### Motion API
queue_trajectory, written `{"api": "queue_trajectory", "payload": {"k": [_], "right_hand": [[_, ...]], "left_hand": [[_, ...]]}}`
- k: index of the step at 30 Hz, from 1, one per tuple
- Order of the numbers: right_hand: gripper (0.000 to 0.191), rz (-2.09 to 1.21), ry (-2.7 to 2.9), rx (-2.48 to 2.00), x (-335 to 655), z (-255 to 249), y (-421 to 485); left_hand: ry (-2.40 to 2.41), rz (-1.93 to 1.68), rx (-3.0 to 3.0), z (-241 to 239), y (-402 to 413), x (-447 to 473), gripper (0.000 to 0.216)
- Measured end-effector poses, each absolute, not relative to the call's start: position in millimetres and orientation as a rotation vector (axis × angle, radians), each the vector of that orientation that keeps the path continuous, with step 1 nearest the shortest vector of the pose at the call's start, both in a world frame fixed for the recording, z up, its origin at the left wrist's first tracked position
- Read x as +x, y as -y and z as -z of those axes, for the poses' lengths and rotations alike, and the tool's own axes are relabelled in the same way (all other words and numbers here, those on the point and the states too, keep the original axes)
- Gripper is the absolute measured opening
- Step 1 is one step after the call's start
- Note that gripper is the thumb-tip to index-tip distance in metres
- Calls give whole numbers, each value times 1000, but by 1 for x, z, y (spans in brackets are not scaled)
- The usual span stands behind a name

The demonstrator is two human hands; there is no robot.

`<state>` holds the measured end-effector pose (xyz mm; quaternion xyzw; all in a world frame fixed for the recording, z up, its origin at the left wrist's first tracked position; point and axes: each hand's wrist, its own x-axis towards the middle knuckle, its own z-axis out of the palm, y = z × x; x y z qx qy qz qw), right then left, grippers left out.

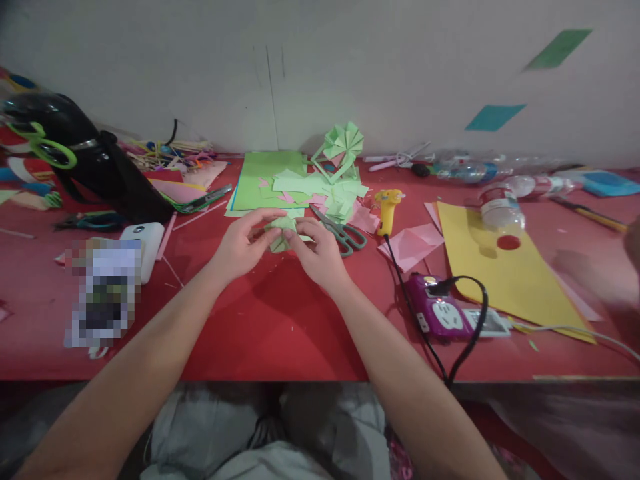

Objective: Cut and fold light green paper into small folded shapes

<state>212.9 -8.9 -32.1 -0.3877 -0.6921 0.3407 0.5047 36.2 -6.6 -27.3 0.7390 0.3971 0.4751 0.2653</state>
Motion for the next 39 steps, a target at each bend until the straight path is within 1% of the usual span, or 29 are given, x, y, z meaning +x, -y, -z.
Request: {"api": "queue_trajectory", "payload": {"k": [5, 11, 17, 22, 27, 33, 39], "right_hand": [[33, -916, 1583, -941, 211, 32, 12], [30, -930, 1554, -897, 210, 33, 12], [26, -818, 1538, -901, 211, 35, 11], [28, -853, 1512, -875, 211, 36, 11], [25, -821, 1541, -895, 211, 34, 13], [18, -766, 1574, -892, 213, 36, 12], [11, -624, 1631, -927, 213, 34, 13]], "left_hand": [[-1069, -1281, 2003, 28, 7, 36, 26], [-1036, -1313, 2085, 24, 7, 35, 23], [-1031, -1391, 2088, 23, 7, 35, 21], [-1075, -1498, 2082, 24, 6, 34, 17], [-1023, -1472, 2170, 22, 6, 34, 17], [-1073, -1438, 2265, 17, 8, 32, 15], [-1052, -1416, 2323, 18, 10, 32, 13]]}}
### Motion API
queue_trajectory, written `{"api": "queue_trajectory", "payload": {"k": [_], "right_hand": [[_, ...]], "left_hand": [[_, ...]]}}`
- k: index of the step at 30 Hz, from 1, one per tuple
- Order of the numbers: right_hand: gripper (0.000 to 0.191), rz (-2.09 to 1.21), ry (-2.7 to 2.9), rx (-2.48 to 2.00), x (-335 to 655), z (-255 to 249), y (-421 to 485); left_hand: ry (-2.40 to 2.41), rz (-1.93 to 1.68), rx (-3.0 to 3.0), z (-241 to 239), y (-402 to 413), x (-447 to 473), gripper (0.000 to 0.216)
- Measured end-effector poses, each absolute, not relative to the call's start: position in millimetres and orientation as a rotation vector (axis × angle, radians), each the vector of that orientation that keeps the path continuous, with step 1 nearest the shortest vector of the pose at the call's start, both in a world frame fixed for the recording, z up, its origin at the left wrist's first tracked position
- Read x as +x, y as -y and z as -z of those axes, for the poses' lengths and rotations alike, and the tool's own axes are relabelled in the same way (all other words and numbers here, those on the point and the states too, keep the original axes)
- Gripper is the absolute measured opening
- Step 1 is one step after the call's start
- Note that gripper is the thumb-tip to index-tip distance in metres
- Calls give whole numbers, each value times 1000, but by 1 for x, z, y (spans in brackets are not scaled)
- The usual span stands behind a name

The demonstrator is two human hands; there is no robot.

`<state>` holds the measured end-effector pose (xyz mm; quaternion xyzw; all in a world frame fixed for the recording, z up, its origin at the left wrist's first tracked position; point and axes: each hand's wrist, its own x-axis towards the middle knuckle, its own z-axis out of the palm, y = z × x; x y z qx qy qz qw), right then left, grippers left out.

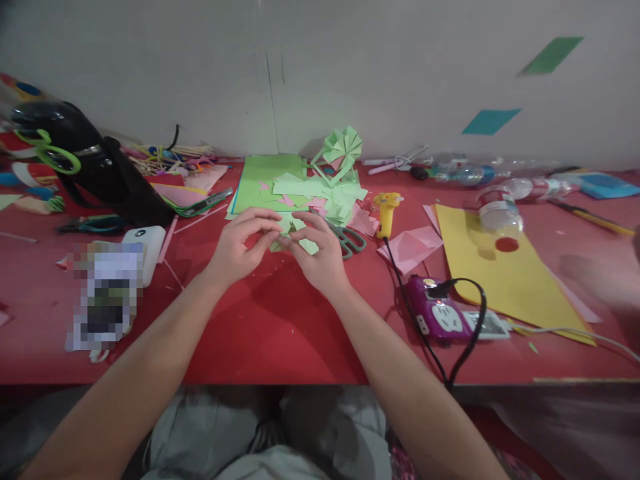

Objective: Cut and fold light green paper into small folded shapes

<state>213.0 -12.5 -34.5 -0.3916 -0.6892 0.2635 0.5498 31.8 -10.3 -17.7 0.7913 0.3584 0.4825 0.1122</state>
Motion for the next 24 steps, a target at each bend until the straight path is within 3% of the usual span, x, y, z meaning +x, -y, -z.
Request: {"api": "queue_trajectory", "payload": {"k": [24], "right_hand": [[11, -523, 1711, -945, 213, 34, 13]], "left_hand": [[-1112, -1297, 2337, 18, 10, 31, 9]]}}
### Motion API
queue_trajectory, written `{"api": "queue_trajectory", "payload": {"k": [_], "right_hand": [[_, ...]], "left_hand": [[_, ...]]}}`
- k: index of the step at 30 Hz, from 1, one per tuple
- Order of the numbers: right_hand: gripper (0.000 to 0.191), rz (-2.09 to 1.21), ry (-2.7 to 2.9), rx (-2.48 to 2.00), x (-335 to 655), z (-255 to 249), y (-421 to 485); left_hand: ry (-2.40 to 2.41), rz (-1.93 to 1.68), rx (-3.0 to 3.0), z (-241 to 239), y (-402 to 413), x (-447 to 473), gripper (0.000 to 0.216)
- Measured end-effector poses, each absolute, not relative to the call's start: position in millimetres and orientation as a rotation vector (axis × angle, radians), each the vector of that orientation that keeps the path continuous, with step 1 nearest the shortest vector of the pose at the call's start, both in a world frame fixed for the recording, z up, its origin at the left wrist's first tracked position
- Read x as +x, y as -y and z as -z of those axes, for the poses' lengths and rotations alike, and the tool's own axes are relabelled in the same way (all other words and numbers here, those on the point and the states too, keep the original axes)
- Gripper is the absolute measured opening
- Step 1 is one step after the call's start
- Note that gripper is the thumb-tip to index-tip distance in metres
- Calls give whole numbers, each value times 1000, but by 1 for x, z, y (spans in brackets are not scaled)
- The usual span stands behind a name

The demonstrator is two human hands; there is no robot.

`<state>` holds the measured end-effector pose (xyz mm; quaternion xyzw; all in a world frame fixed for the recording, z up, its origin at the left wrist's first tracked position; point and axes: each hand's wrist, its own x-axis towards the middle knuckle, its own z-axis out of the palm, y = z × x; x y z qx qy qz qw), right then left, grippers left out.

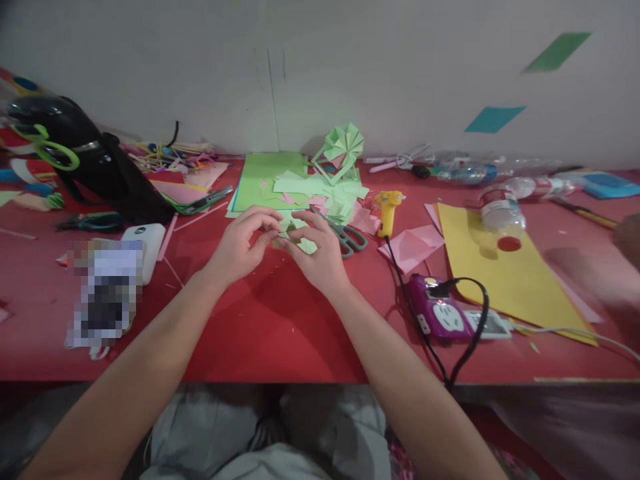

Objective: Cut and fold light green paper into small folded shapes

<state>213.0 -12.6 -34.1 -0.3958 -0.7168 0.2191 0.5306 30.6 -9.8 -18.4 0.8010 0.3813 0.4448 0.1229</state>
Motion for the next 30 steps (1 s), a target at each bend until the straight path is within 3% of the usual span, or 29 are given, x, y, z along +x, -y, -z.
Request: {"api": "queue_trajectory", "payload": {"k": [30], "right_hand": [[7, -406, 1858, -864, 218, 35, 8]], "left_hand": [[-1075, -1112, 2302, 18, 7, 27, 11]]}}
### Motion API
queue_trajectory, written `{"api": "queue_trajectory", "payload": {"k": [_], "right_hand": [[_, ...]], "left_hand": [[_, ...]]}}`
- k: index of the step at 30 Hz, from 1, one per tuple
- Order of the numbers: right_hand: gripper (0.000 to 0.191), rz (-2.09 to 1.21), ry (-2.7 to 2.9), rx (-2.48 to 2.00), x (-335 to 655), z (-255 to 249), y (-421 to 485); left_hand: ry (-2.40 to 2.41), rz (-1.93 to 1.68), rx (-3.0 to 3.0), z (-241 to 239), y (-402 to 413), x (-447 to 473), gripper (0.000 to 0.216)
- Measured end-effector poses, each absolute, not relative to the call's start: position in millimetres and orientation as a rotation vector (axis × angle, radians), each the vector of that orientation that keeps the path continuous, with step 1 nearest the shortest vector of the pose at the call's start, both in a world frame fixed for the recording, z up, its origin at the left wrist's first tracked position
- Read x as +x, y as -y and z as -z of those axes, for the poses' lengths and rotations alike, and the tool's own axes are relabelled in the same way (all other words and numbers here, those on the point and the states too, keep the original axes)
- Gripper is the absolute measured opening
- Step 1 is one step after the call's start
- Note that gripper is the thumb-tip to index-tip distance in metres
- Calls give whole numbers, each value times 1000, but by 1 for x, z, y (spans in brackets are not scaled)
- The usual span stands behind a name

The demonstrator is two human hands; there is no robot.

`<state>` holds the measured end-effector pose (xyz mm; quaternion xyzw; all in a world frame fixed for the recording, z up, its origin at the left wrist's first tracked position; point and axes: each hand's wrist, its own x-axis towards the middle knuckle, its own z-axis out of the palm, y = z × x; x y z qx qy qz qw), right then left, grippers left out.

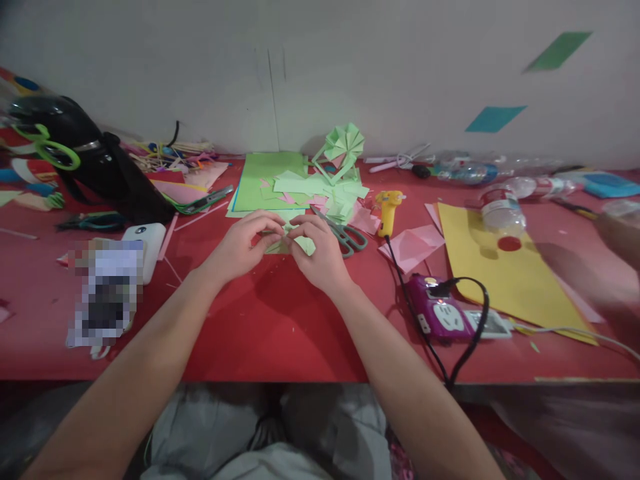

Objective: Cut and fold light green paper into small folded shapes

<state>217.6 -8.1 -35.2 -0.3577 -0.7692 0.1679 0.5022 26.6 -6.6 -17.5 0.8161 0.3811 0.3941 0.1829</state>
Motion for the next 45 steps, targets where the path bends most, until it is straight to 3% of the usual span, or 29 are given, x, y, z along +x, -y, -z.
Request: {"api": "queue_trajectory", "payload": {"k": [19, 45], "right_hand": [[7, -307, 1838, -805, 219, 38, 5], [5, -259, 1800, -814, 220, 36, 6]], "left_hand": [[-988, -1347, 2227, 18, 0, 21, 11], [-1116, -1396, 2031, 18, 3, 21, 5]]}}
